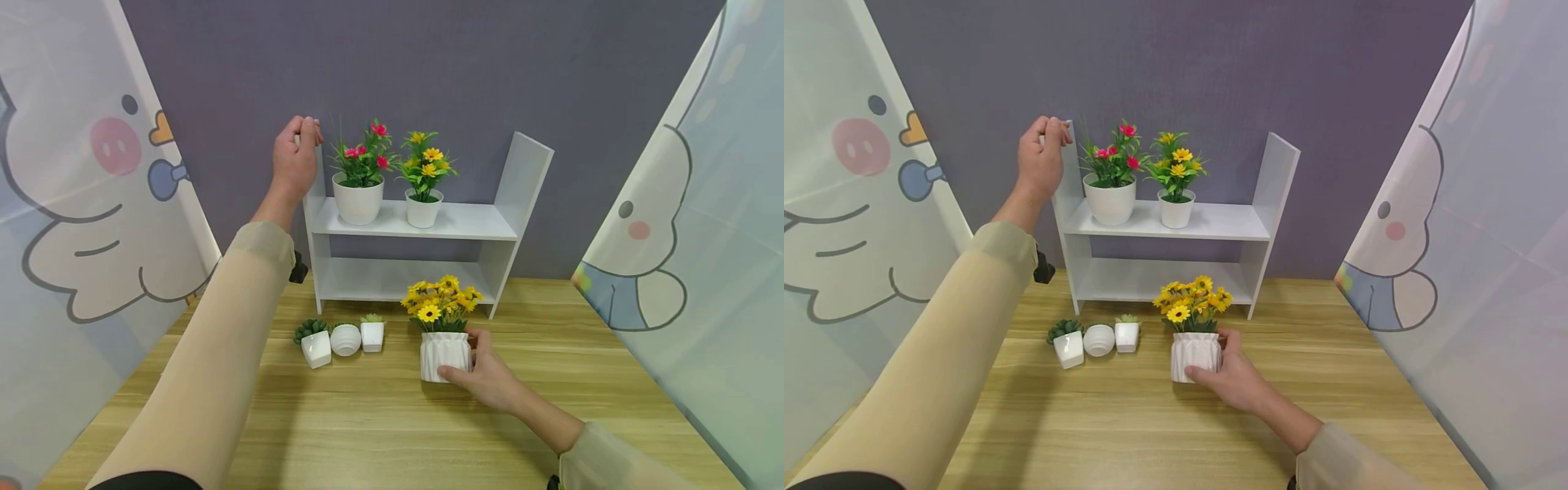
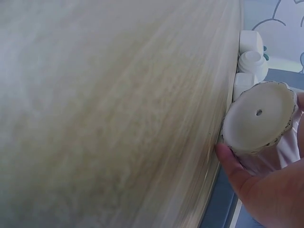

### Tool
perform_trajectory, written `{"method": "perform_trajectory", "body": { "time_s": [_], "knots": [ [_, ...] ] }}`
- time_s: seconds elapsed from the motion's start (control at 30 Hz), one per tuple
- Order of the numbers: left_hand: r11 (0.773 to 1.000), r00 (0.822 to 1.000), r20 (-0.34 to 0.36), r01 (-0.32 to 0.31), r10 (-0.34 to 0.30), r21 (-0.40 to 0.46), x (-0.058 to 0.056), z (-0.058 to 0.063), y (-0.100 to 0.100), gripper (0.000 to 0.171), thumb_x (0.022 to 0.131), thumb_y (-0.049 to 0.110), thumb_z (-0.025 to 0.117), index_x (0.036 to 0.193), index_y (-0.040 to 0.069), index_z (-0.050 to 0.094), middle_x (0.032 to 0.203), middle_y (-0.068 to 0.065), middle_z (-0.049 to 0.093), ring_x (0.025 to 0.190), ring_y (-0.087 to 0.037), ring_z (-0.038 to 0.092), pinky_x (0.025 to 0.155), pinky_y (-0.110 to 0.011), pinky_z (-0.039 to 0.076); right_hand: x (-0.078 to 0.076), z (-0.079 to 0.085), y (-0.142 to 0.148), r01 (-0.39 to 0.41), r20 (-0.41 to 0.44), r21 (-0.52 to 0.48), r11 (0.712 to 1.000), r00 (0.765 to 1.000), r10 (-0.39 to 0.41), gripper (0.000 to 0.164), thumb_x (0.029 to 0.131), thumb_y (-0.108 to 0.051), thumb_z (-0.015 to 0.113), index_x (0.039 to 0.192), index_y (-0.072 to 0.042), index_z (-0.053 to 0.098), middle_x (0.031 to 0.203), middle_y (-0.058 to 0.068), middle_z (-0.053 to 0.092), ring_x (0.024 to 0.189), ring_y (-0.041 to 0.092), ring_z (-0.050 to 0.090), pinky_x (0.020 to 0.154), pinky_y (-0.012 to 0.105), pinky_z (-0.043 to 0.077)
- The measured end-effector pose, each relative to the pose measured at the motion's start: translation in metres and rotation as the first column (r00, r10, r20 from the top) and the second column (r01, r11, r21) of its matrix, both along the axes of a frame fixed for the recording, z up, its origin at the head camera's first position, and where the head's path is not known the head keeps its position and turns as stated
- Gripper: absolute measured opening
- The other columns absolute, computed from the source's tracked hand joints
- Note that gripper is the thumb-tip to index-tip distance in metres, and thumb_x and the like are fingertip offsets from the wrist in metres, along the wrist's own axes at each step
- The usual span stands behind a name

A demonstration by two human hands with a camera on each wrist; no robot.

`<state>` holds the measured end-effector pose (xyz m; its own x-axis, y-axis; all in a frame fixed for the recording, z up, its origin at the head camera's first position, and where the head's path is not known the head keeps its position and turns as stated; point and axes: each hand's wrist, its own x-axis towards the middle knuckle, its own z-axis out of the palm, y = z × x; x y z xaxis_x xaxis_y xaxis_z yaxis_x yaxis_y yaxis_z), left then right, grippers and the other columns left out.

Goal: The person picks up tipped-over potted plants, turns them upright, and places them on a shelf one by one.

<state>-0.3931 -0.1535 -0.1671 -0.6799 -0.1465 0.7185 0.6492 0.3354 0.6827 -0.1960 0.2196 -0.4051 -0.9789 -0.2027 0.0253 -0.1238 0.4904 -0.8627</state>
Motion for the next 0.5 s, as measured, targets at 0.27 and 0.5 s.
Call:
{"method": "perform_trajectory", "body": {
  "time_s": [0.27,0.5],
  "knots": [
    [1.0,1.0,0.02,-0.006,0.006,-0.005,0.0002,0.0,-0.0006,0.035,0.119,0.039,0.042,0.089,0.026,0.053,0.142,-0.019,0.066,0.146,-0.017,0.056,0.122,-0.03,0.041,-0.0018,-0.0025,0.0012,0.007,-0.014,-0.002,1.0,1.0,-0.007,0.1,0.091,-0.022,0.09,0.157,0.005,0.019,0.147,0.03,0.043,0.121,0.036,0.067,0.09,0.033,0.06],
    [1.0,1.0,0.013,0.001,-0.001,0.0,-0.0005,0.0006,-0.0007,0.035,0.119,0.038,0.042,0.088,0.026,0.052,0.141,-0.02,0.066,0.145,-0.016,0.057,0.121,-0.029,0.041,-0.0047,-0.0052,0.0034,0.011,-0.031,0.002,1.0,0.999,-0.011,0.101,0.09,-0.021,0.091,0.156,0.003,0.018,0.149,0.03,0.042,0.121,0.035,0.067,0.091,0.035,0.061]
  ]
}}
